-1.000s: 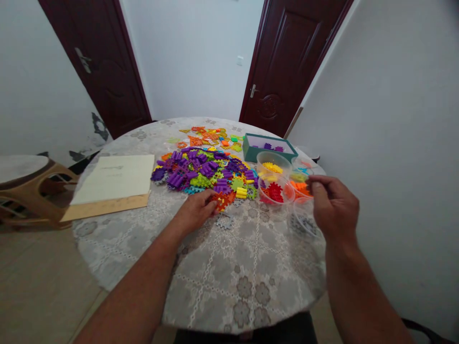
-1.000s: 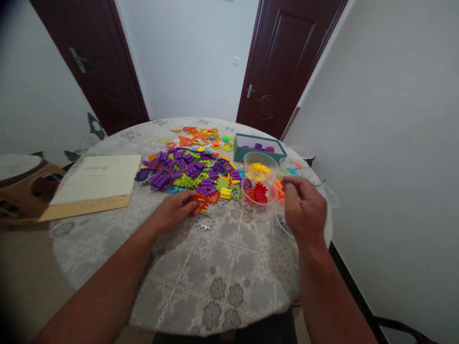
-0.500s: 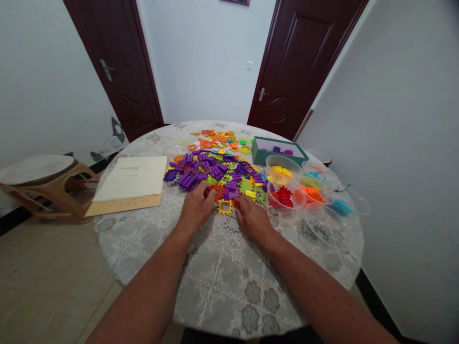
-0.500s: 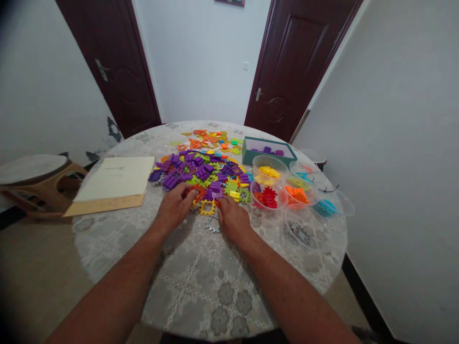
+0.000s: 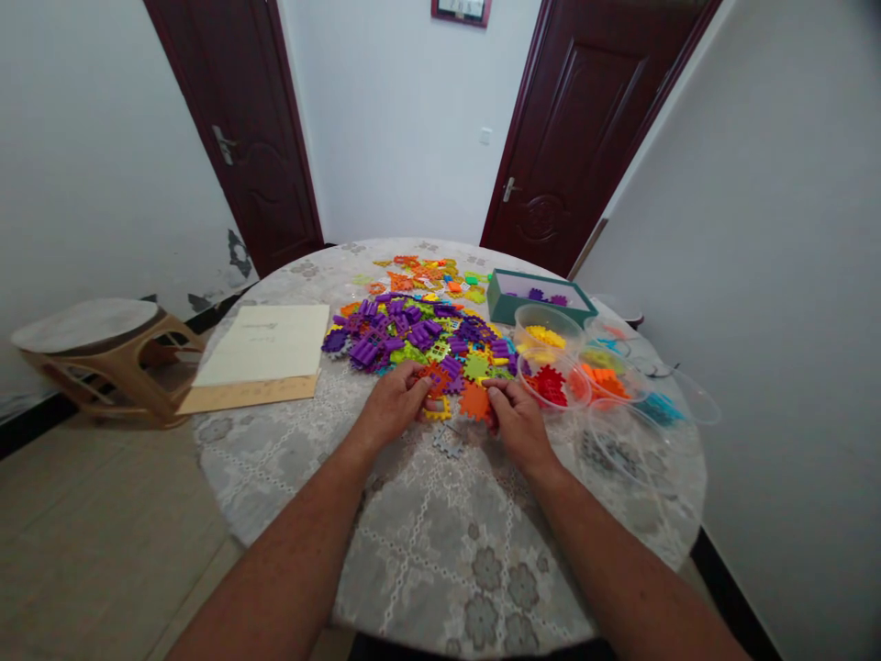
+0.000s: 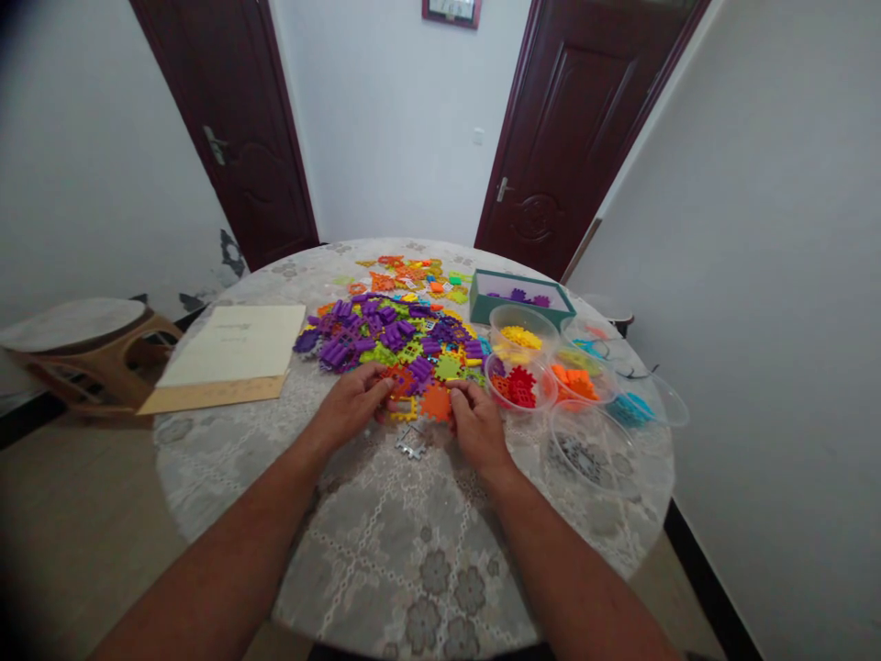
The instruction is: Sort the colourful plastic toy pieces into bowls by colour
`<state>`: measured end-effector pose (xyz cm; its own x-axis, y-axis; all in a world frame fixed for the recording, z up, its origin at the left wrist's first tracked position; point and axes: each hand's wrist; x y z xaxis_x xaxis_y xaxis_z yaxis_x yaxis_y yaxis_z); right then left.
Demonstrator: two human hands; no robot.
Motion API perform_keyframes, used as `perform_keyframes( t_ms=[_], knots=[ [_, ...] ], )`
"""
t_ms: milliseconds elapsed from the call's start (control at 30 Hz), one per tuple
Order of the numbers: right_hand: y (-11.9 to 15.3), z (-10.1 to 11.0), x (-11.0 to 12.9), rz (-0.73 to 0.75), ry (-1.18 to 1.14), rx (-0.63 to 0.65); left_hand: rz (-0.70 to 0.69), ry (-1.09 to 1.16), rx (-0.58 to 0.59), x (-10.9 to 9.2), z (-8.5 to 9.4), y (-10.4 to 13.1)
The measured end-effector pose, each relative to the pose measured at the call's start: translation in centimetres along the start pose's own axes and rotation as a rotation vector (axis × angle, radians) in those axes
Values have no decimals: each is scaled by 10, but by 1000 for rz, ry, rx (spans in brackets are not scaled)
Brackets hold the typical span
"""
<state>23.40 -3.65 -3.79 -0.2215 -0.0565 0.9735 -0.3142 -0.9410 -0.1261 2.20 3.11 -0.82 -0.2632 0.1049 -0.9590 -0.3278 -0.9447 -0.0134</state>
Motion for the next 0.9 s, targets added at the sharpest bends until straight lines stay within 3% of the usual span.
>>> perform_keyframes(
  t_ms=[67, 200, 333, 500, 700, 900],
  knots=[
    [0, -4, 0, -92, -137, 28, 23, 84, 89, 0, -3, 1],
    [2, -9, 1, -125, -299, 79, -23, 172, 219, 1, -7, 4],
    [2, -8, 0, -166, -399, 76, -111, 92, 113, 7, -7, 3],
    [4, -10, 5, -241, -460, 58, -532, -157, -134, 13, -7, -2],
    [8, -14, 15, -289, -615, 93, -735, -255, -2, 13, -13, -1],
    [7, -14, 10, -266, -658, 156, -763, -273, 97, 10, -13, 3]
  ],
)
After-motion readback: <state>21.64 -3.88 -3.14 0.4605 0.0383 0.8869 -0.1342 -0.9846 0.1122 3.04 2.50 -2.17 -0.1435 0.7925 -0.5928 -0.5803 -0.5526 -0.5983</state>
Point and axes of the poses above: each hand's wrist, its own y-axis away from the middle knuckle, its own z-axis out of the back of the hand, x = y × z, and after that the axes turned 1 degree about -y, right-handed
